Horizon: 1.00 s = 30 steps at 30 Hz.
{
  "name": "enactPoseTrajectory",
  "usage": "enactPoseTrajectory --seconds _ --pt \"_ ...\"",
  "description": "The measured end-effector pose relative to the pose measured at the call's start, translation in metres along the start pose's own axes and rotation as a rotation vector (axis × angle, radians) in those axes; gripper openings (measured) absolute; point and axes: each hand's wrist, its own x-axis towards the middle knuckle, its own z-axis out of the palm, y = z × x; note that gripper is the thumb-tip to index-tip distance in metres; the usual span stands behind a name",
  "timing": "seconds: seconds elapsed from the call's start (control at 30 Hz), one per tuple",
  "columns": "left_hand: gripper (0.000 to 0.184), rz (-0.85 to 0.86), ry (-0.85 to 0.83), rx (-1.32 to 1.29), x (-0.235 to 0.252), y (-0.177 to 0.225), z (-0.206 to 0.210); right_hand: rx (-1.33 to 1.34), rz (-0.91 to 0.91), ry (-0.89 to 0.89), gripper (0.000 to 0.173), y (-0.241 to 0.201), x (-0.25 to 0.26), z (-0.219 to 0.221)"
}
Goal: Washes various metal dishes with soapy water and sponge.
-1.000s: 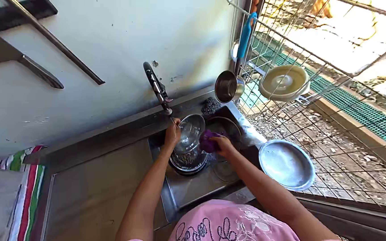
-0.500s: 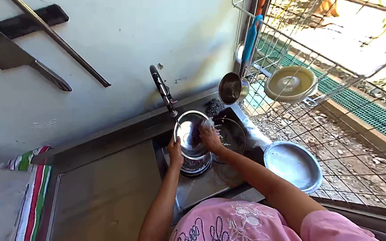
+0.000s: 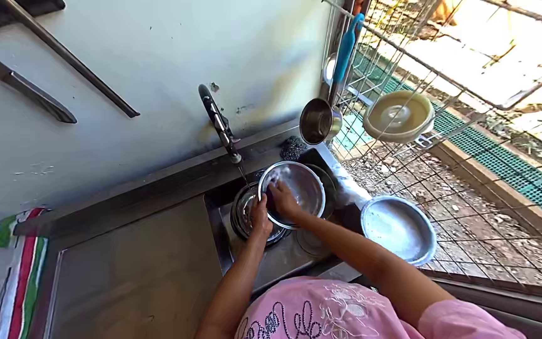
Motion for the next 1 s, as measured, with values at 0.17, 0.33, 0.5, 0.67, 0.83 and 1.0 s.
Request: enactPoseTrajectory --seconds 0.17,0.33,0.5,0.67,0.83,1.0 --pt "0.039 0.071 0.031 0.139 0.013 0.018 -0.018 -0.129 -0.209 -0.294 0.044 0.017 -0.05 -0.013" --pt "0.041 0.005 -0.044 0.033 -0.003 -0.014 0.0 -0.129 0.003 -0.162 0.053 0.04 -0.026 -0.014" --pt "0.041 -0.085 -0.02 0.143 0.01 0.013 0.003 0.106 -0.159 -0.364 0.067 0.016 -0.053 -0.013" --pt "0.057 -0.139 -0.093 0.092 0.005 -0.006 0.005 -0.244 -0.134 -0.412 0.04 0.008 -0.059 -0.04" --pt "0.052 -0.194 -0.079 0.143 -0.013 -0.004 0.003 -0.093 -0.121 -0.315 0.052 0.007 -0.07 -0.02" --pt "0.055 -0.192 -0.064 0.087 -0.018 -0.024 -0.008 -0.298 -0.224 -0.411 0.034 0.013 -0.067 -0.03"
